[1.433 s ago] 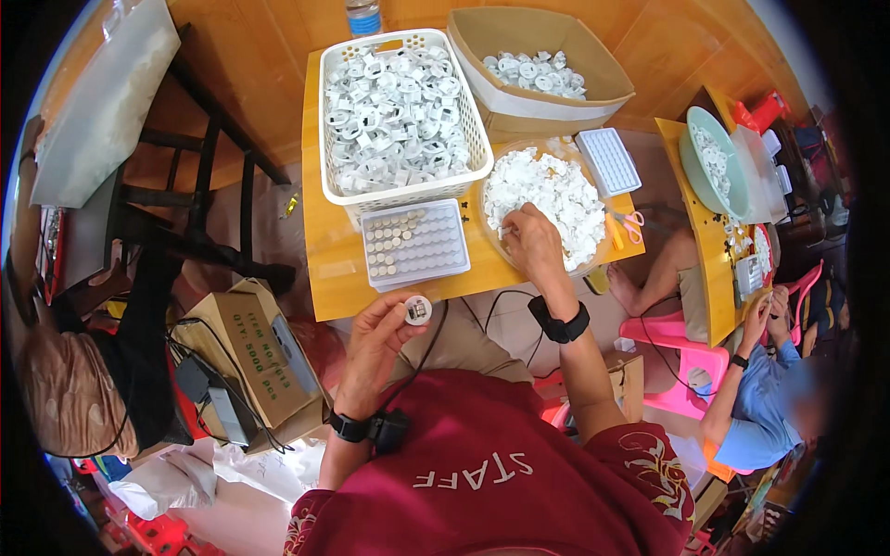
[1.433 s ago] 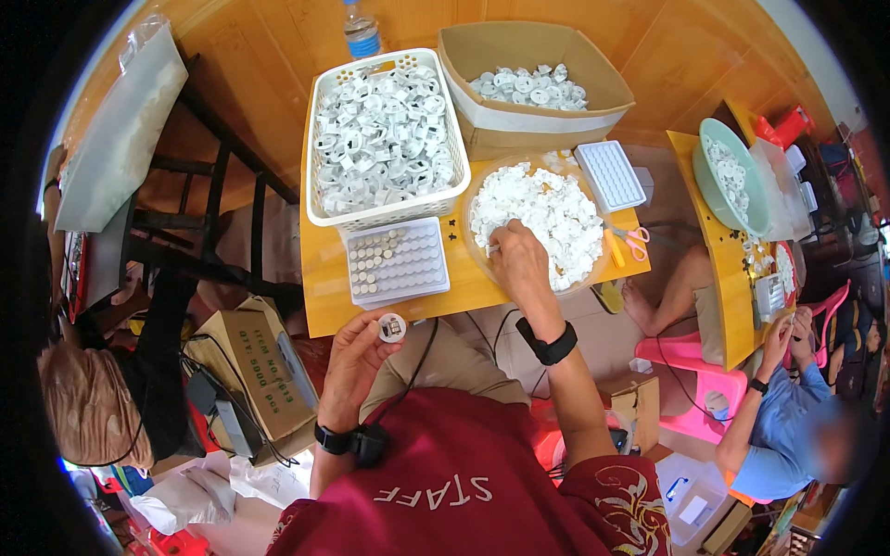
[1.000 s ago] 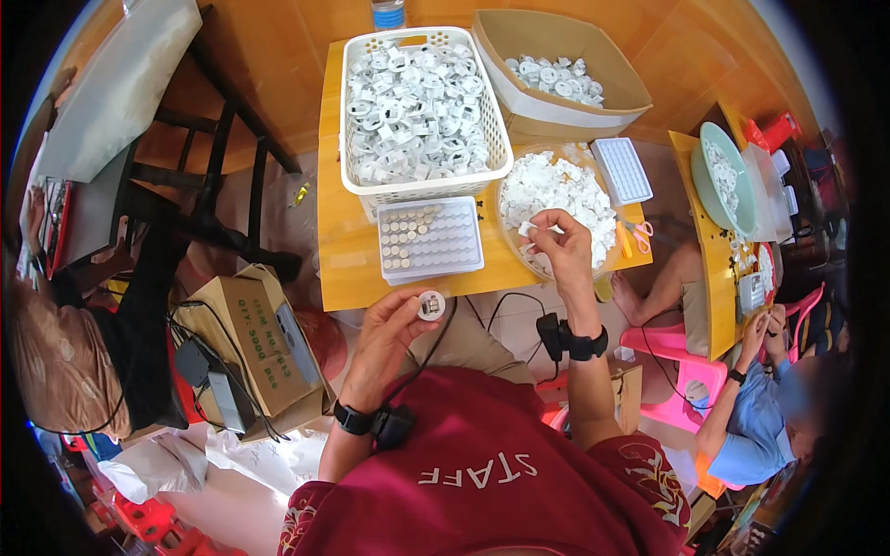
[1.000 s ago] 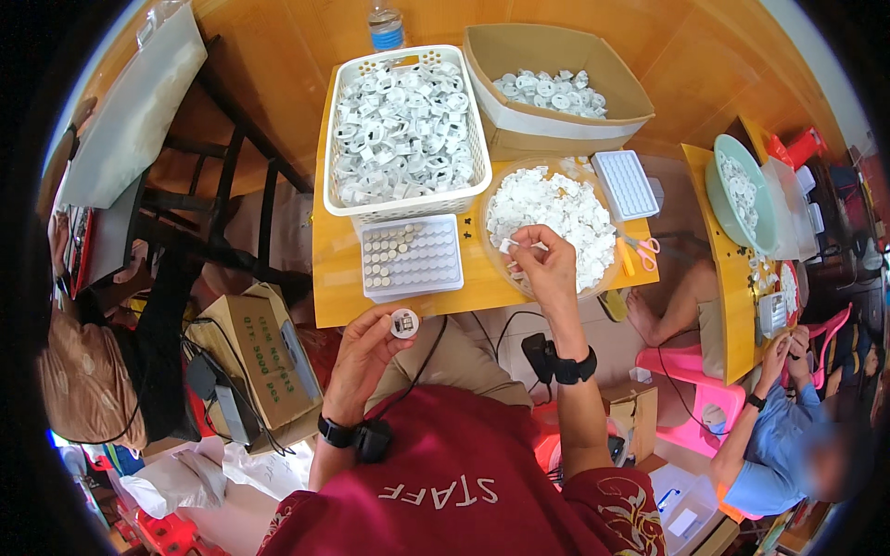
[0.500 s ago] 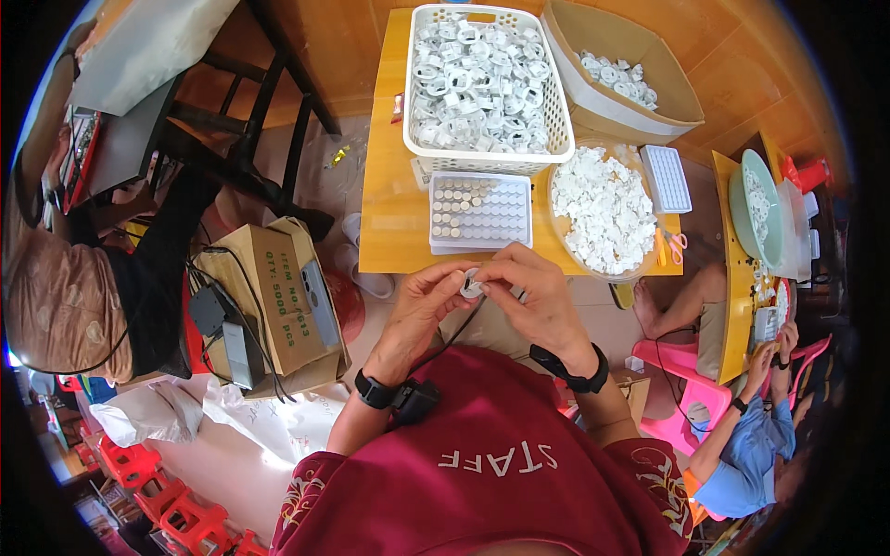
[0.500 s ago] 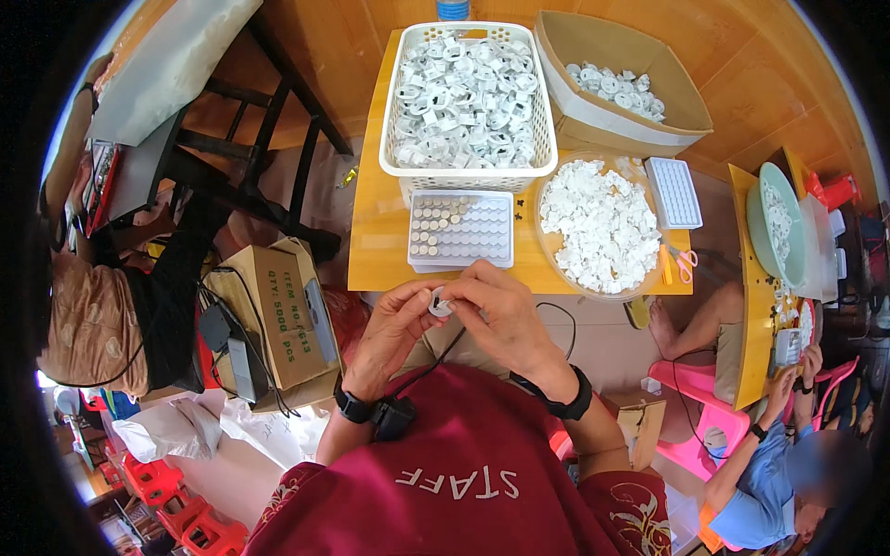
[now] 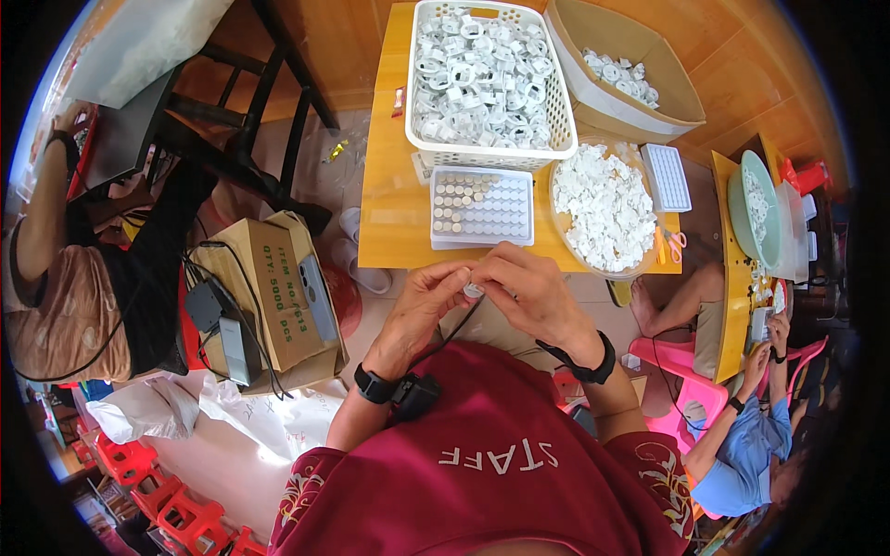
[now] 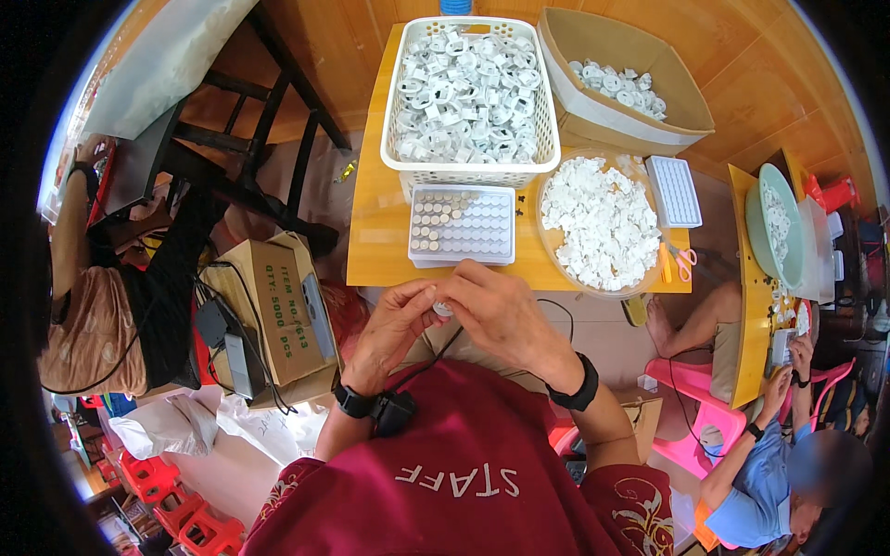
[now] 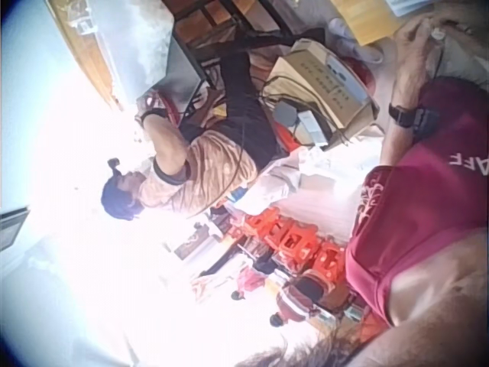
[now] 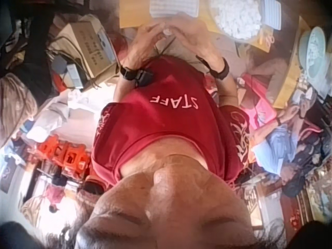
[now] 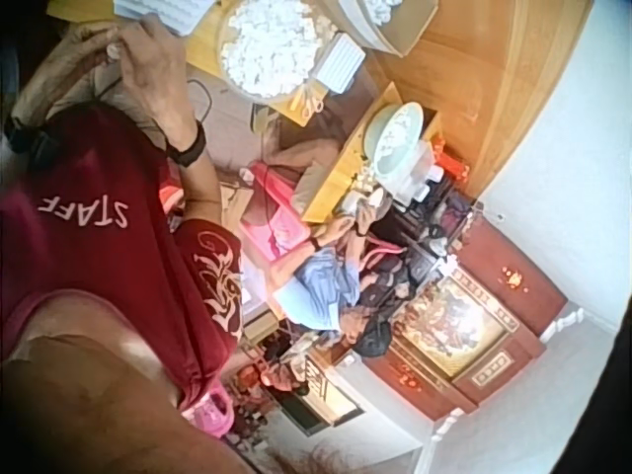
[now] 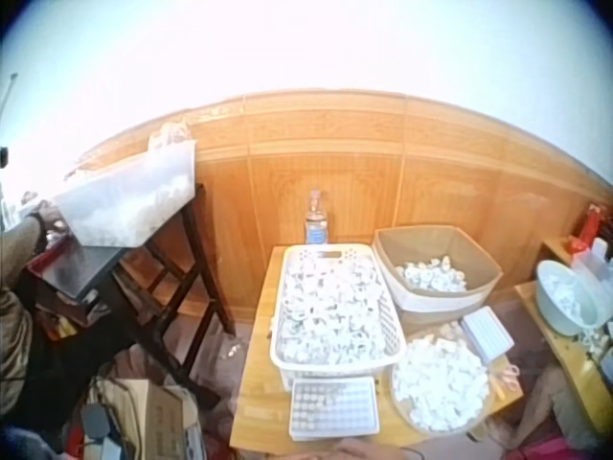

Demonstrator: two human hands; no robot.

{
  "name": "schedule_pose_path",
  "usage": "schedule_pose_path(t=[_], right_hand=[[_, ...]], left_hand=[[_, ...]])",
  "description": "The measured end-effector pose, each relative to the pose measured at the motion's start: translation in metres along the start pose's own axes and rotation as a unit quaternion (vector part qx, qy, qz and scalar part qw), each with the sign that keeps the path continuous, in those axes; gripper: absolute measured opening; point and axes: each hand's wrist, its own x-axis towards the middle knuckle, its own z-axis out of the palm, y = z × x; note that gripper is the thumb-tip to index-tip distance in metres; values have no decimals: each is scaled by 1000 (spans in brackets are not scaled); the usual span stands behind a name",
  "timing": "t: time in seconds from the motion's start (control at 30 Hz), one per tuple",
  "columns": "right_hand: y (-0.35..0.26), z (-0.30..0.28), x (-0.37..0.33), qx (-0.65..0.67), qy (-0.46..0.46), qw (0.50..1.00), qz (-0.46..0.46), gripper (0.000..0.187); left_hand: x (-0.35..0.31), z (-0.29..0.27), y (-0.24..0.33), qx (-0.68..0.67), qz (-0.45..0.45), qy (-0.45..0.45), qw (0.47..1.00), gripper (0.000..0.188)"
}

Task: The recorder is assembling small plastic components, possibly for shoe manufacturing or small electronics, by placing them into a tray.

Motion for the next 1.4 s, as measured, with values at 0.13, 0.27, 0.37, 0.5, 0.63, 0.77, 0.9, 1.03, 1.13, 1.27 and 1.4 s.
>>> schedule_pose_path(t=[0.13,0.27,0.37,0.5,0.63,0.77,0.9,1.03,1.13,1.27,1.4], right_hand=[[5,3,-2,65,6,997,30,15],[8,0,-2,108,11,993,47,15],[6,1,-1,80,6,997,24,14],[5,2,1,33,7,999,11,13],[14,7,3,36,34,999,14,14],[6,18,10,122,50,990,55,16],[10,30,4,245,115,937,222,15],[15,32,-6,350,93,899,247,15],[19,36,-9,377,90,892,232,15],[15,37,-6,413,127,868,245,10],[20,38,-9,404,132,877,224,8]], left_hand=[[0,0,-1,-25,2,5,1000,23],[2,3,3,-11,-1,1,1000,23],[2,0,0,-3,-2,-2,1000,23],[3,2,3,7,-5,9,1000,24],[7,5,5,-7,14,-7,1000,24],[3,4,14,63,73,18,995,21],[0,5,16,99,150,64,982,18],[9,1,5,99,168,33,980,15],[14,-1,-10,135,224,43,964,13],[3,15,0,232,285,109,924,11],[4,20,1,238,305,106,916,9]])
